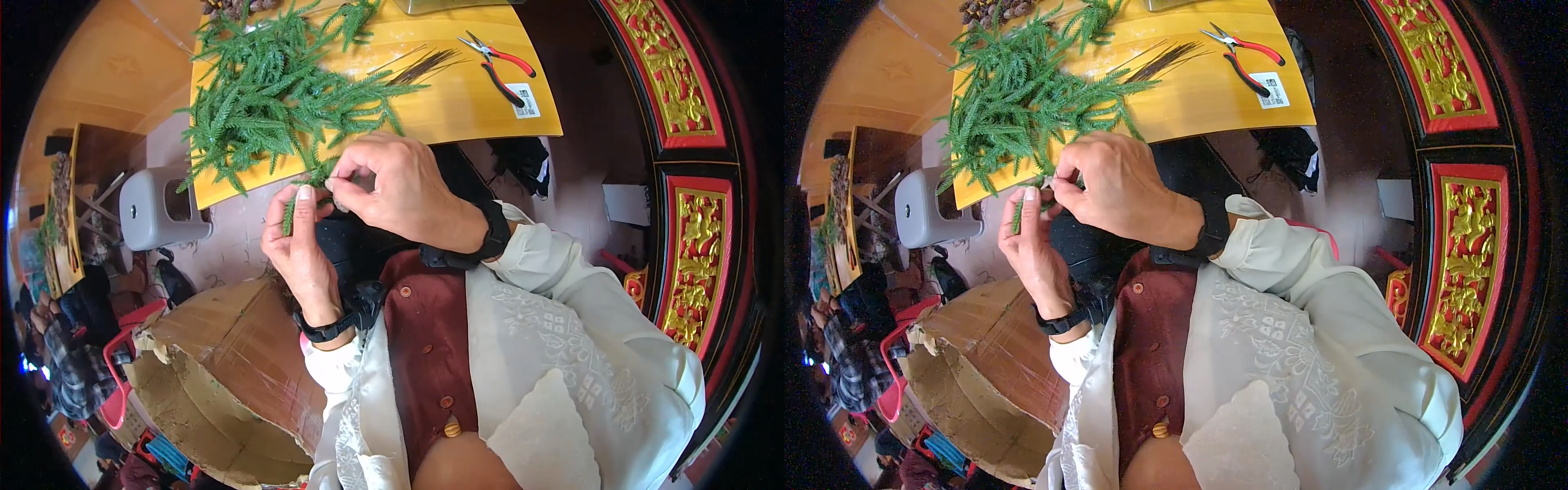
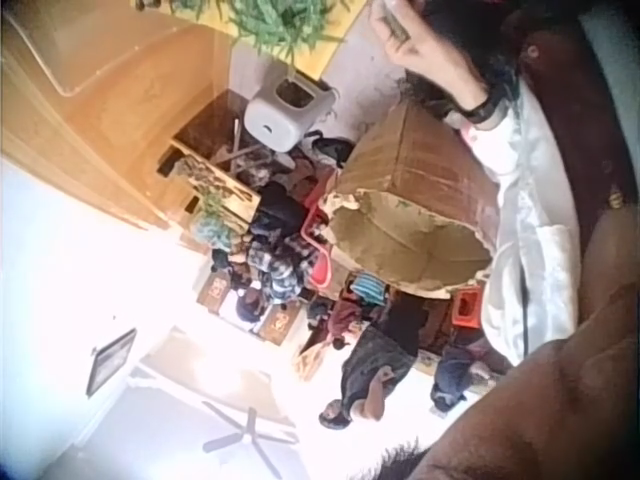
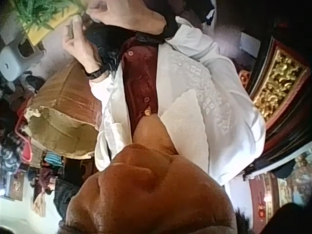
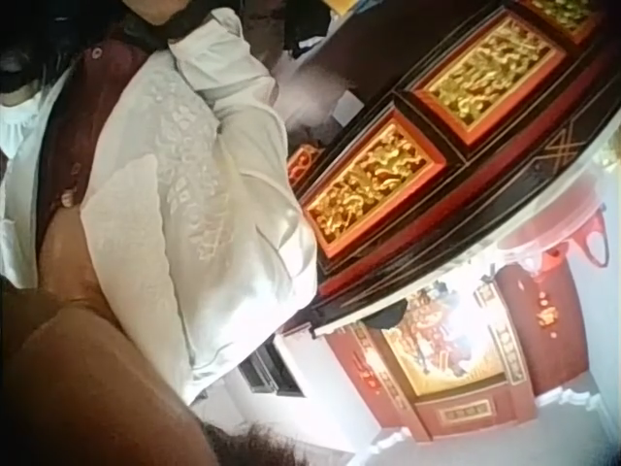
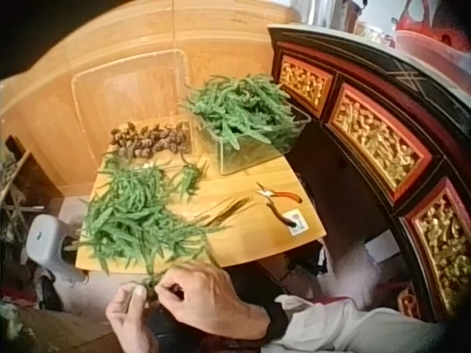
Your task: Trimming pine branches and sorting pine cones into a container.
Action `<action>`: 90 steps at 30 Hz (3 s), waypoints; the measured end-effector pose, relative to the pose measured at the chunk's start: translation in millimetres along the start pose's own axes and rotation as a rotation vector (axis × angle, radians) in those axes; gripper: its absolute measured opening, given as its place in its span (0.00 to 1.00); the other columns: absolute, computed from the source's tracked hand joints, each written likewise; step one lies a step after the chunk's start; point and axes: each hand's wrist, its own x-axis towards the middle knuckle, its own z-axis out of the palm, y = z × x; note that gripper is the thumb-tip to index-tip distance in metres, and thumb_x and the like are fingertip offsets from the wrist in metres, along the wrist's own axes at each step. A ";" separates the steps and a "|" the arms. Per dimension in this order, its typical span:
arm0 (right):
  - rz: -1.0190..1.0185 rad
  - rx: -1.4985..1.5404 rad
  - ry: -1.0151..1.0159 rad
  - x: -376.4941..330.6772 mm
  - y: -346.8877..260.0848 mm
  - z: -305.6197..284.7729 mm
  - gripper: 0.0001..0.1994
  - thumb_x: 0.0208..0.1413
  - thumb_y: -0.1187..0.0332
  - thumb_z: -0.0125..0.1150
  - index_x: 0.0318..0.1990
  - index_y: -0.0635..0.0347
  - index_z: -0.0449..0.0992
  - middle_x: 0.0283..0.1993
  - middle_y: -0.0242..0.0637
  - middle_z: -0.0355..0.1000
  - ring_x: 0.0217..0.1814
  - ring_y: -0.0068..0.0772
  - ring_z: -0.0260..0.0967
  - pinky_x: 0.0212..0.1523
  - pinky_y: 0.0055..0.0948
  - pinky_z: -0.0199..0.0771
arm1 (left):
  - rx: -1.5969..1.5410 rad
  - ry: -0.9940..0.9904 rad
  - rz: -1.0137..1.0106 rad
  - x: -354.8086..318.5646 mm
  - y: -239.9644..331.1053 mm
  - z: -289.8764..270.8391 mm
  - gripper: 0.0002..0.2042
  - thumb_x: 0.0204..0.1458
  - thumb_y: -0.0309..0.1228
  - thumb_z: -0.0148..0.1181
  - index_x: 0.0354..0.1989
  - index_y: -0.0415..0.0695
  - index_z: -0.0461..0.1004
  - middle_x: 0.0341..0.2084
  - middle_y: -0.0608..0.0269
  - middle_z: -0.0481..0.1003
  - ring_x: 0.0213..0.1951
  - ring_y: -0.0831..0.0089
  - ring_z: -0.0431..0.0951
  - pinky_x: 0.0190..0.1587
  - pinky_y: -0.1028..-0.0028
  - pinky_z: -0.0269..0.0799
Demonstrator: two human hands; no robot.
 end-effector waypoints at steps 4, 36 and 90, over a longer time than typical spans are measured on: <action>-0.031 0.014 0.070 1.3 1.9 5.3 0.05 0.40 0.73 0.66 0.24 0.61 0.74 0.21 0.36 0.70 0.23 0.34 0.70 0.25 0.30 0.68 | -0.003 -0.037 0.011 -2.4 0.2 8.5 0.08 0.56 0.29 0.56 0.40 0.37 0.75 0.29 0.63 0.76 0.30 0.79 0.74 0.31 0.81 0.69; -0.185 -0.096 0.070 -13.6 -14.0 3.8 0.27 0.38 0.78 0.67 0.50 0.58 0.65 0.30 0.32 0.72 0.33 0.38 0.70 0.35 0.34 0.67 | 0.067 0.094 0.146 -9.0 -3.8 20.6 0.04 0.50 0.19 0.59 0.35 0.34 0.76 0.29 0.64 0.74 0.32 0.78 0.74 0.37 0.79 0.69; -0.299 0.088 -0.267 3.4 36.2 -48.2 0.02 0.44 0.75 0.59 0.26 0.62 0.75 0.21 0.42 0.68 0.23 0.44 0.67 0.26 0.34 0.67 | 0.358 -0.399 -0.067 -6.8 -0.1 24.7 0.04 0.51 0.23 0.60 0.32 0.36 0.73 0.28 0.68 0.69 0.34 0.80 0.69 0.40 0.80 0.62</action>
